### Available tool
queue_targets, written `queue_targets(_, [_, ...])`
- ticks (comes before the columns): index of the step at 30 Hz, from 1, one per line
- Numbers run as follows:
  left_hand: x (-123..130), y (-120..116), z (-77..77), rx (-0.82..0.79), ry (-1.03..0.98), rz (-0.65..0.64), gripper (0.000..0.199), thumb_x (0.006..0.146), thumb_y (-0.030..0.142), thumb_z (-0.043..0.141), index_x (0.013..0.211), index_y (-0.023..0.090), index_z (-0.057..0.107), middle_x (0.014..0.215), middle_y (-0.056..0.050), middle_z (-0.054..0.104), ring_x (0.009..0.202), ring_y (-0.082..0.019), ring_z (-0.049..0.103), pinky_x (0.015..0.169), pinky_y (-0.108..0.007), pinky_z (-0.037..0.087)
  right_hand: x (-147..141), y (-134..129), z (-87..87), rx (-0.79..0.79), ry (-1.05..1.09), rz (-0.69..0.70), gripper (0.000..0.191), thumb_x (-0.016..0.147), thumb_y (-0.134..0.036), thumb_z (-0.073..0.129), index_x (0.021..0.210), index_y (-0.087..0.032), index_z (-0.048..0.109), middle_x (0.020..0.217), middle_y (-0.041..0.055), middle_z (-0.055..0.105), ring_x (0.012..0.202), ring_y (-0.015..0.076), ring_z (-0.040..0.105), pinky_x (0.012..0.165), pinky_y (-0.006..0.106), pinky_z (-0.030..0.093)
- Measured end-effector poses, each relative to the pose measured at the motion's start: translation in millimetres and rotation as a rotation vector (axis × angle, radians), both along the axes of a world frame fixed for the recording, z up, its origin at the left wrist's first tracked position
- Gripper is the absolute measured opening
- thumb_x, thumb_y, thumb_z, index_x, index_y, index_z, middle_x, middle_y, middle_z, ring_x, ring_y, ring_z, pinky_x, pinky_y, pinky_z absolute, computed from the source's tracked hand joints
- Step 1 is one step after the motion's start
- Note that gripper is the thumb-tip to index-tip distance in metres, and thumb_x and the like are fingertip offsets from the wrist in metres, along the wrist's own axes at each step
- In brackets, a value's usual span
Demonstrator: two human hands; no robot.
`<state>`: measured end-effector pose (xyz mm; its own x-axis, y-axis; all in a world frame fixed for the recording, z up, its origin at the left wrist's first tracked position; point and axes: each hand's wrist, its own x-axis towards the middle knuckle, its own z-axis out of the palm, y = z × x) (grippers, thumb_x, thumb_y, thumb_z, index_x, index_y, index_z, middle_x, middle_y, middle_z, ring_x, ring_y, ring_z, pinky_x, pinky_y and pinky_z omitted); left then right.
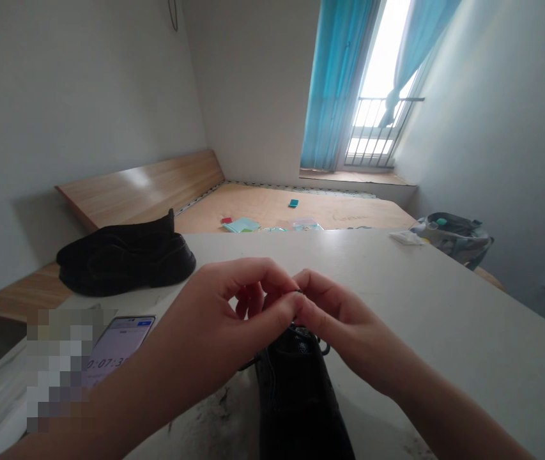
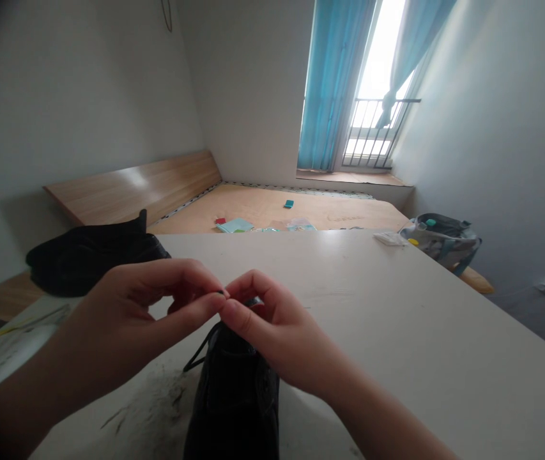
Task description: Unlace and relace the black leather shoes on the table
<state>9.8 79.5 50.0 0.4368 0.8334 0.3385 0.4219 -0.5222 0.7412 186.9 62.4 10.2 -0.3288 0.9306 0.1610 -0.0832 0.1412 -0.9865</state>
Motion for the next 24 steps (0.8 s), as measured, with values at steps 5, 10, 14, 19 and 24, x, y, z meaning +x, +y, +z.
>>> queue_targets(5, [1.5,-3.7,0.6,-0.064,-0.124,-0.083,0.011,0.086,0.027,0.062,0.076,0.023,0.066,0.06,0.006,0.061,0.059,-0.01,0.054,0.056,-0.02,0.044,7.7,-5.0,6.2,0.086,-0.006,0.332,0.04,0.103,-0.042,0.038,0.075,-0.019,0.055,0.079,0.0015,0.055,0.078,0.0135,0.055,0.083,0.031,0.045])
queue_targets(10, [-0.5,-0.8,0.1,-0.078,0.032,-0.036,0.016,0.092,0.035,0.052,0.099,0.027,0.065,0.087,0.003,0.068,0.077,-0.014,0.061,0.06,-0.022,0.046,40.3,-6.0,21.1,0.124,-0.082,0.166,0.046,0.101,-0.052,0.037,0.07,-0.02,0.046,0.061,-0.0045,0.036,0.052,0.0106,0.034,0.049,0.025,0.029])
queue_targets(14, [-2.1,7.8,-10.3,-0.101,0.296,-0.106,0.029,0.092,0.029,0.046,0.118,0.028,0.061,0.105,0.0,0.07,0.094,-0.019,0.064,0.069,-0.027,0.048,50.2,-4.9,26.0,0.374,-0.85,-0.272,0.036,0.102,-0.044,0.036,0.079,-0.021,0.052,0.071,0.0016,0.054,0.066,0.016,0.047,0.061,0.03,0.031])
queue_targets(19, [-1.6,11.2,-20.1,-0.129,0.509,-0.196,0.032,0.093,0.025,0.041,0.11,0.027,0.067,0.109,-0.001,0.071,0.101,-0.023,0.063,0.091,-0.037,0.046,40.6,-6.2,22.9,0.157,-1.101,-0.021,0.04,0.102,-0.041,0.035,0.068,-0.021,0.044,0.059,-0.0009,0.048,0.056,0.0141,0.043,0.055,0.029,0.028])
queue_targets(24, [-3.4,7.7,-14.9,-0.187,0.563,-0.229,0.032,0.091,0.027,0.043,0.112,0.029,0.067,0.107,-0.002,0.073,0.098,-0.024,0.065,0.086,-0.035,0.047,38.0,-13.0,27.0,0.074,-0.595,0.182,0.044,0.102,-0.05,0.036,0.069,-0.02,0.041,0.063,-0.0037,0.038,0.057,0.0105,0.035,0.052,0.023,0.031])
